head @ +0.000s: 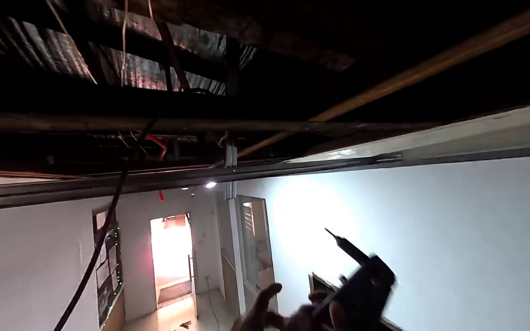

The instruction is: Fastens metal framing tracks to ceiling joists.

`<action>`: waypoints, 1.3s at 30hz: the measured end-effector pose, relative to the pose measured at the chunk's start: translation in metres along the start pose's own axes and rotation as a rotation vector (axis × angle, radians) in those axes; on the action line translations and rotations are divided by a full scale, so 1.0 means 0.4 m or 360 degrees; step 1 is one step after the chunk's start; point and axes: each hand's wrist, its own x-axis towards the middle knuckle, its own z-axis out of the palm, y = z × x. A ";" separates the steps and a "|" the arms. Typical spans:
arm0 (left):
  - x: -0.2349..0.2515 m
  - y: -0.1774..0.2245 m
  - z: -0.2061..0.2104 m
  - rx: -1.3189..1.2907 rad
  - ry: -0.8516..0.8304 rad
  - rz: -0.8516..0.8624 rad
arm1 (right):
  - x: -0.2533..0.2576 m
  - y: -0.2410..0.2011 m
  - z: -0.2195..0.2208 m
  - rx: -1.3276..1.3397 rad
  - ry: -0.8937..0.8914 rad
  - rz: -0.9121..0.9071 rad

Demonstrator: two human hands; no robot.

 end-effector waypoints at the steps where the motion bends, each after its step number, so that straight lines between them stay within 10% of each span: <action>1: 0.046 0.006 -0.031 0.0102 0.0106 0.0013 | 0.051 -0.018 0.035 -0.0137 0.0034 -0.0043; 8: 0.429 -0.123 -0.197 -0.0099 0.0997 -0.0028 | 0.368 -0.046 0.173 -0.0970 -0.0153 -0.0072; 39: 0.573 -0.153 -0.180 -0.0723 0.0647 0.0167 | 0.449 -0.007 0.268 -0.1633 -0.0029 -0.0235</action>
